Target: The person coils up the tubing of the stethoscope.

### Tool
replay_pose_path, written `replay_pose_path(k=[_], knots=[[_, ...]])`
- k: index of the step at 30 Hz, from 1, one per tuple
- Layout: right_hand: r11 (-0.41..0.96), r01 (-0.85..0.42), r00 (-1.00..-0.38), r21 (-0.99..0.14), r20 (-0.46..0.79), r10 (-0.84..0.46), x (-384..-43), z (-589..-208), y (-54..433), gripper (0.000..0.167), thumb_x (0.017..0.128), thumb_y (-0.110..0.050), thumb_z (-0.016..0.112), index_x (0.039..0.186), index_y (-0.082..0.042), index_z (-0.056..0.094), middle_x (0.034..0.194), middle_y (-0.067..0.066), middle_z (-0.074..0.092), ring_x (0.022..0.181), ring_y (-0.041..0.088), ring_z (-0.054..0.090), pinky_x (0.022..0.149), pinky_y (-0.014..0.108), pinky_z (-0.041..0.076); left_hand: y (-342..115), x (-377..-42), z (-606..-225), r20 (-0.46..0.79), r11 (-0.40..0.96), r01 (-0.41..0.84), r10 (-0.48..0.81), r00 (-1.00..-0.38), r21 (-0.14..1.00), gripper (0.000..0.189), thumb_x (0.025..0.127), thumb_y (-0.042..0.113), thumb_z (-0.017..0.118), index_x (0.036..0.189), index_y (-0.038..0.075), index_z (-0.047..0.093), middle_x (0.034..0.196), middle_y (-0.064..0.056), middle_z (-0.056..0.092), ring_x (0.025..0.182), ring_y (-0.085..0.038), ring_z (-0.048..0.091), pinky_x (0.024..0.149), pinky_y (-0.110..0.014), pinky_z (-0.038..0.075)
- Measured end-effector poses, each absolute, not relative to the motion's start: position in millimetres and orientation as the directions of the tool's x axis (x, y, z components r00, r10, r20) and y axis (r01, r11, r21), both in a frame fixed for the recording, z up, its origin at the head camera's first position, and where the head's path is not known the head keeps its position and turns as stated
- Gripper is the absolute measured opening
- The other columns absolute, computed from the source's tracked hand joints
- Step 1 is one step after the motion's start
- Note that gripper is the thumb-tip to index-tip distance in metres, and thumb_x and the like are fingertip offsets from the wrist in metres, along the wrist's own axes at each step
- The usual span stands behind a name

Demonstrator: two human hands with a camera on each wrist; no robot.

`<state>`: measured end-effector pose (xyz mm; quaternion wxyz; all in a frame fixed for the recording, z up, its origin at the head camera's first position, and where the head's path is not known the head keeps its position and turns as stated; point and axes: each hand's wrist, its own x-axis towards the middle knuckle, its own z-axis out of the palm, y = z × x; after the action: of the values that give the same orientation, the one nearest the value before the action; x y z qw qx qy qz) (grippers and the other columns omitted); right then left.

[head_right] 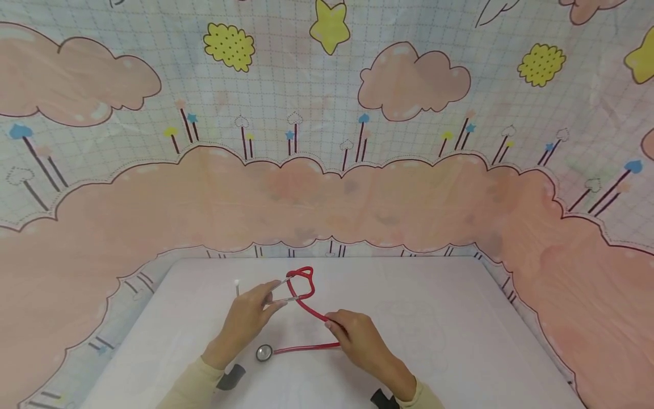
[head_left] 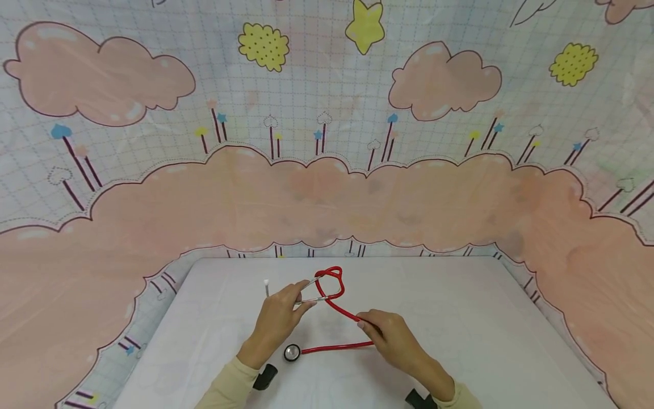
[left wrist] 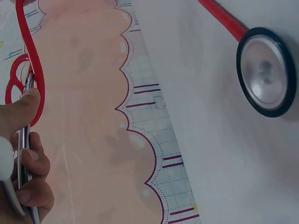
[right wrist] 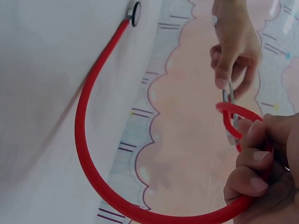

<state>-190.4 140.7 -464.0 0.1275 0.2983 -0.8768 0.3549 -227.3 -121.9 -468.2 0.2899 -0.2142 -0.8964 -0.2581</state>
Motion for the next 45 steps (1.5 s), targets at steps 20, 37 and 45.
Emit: replay_pose_path(k=[20,37,45], knots=[[0.585,-0.725,-0.682,-0.362,0.492,-0.541,-202.5,-423.3,153.4,0.016,0.089,-0.009,0.071,0.105,-0.009,0.072,0.082,-0.005,0.066,0.068,0.0,0.05,0.059,0.012,0.046,-121.4,-223.1,-461.3,0.583,0.751,0.586,0.339,-0.738,0.304,0.045,0.079,0.026,0.081,0.118,0.009,0.068,0.084,0.001,0.07,0.072,-0.012,0.07,0.065,-0.028,0.056],[0.58,-0.767,-0.613,-0.275,0.581,-0.535,-218.5,-398.5,154.5,0.022,0.081,-0.009,0.079,0.102,-0.012,0.075,0.087,-0.005,0.067,0.072,0.005,0.061,0.063,0.014,0.052,-114.1,-208.2,-443.6,0.561,0.698,0.699,0.519,-0.645,0.156,0.043,0.083,0.029,0.078,0.118,0.009,0.066,0.082,0.0,0.069,0.07,-0.011,0.07,0.064,-0.025,0.056],[0.531,-0.802,-0.579,-0.274,0.578,-0.576,-223.0,-395.0,155.3,0.027,0.08,-0.004,0.079,0.106,-0.011,0.075,0.091,-0.002,0.068,0.078,0.009,0.065,0.069,0.019,0.056,-112.1,-203.3,-439.7,0.549,0.703,0.704,0.551,-0.628,0.099,0.043,0.082,0.031,0.078,0.118,0.01,0.068,0.082,0.001,0.069,0.067,-0.008,0.067,0.061,-0.02,0.054]])
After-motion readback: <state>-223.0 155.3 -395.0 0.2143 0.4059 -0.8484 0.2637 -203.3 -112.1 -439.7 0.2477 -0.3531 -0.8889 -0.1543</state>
